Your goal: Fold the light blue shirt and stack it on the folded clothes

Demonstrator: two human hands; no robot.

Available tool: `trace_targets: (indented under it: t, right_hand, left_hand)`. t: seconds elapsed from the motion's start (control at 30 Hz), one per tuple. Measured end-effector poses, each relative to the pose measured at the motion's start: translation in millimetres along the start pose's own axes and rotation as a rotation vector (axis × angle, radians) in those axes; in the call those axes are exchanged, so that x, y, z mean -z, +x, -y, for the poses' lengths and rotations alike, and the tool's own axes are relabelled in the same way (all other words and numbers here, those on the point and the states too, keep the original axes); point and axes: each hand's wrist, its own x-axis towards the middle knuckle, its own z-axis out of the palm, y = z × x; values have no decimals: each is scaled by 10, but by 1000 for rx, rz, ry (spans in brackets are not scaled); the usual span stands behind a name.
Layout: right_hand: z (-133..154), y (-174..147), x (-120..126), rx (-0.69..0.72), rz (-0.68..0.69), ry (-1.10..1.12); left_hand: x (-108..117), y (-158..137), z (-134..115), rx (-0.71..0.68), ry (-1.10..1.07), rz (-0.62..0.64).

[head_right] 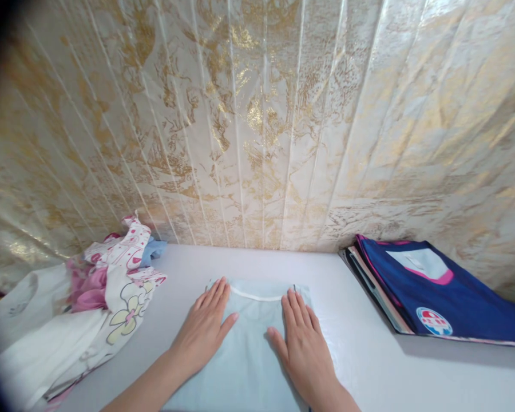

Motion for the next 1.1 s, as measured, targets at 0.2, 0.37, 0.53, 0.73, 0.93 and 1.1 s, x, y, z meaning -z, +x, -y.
trace_targets:
  t: [0.2,0.37,0.53,0.73,0.93,1.1]
  right_hand:
    - [64,97,57,-109,223,62]
    - [-65,77,156,-200,219,115]
    - [-268,-63,253,-424,191,85]
    - [-181,-42,486,-434,221,146]
    - [-128,4,681,-490,267,244]
    - [-129,-129,776,-518,278,413]
  left_hand:
    - [44,46,-34,37,-11,54]
    - [116,-52,67,191,-52,88]
    - [275,-303,185,367,-49,54]
    - [528,-367,108,312,-101,94]
    - [480,-494,91,352,-465,108]
    - [236,-685,39,432,-878,-128]
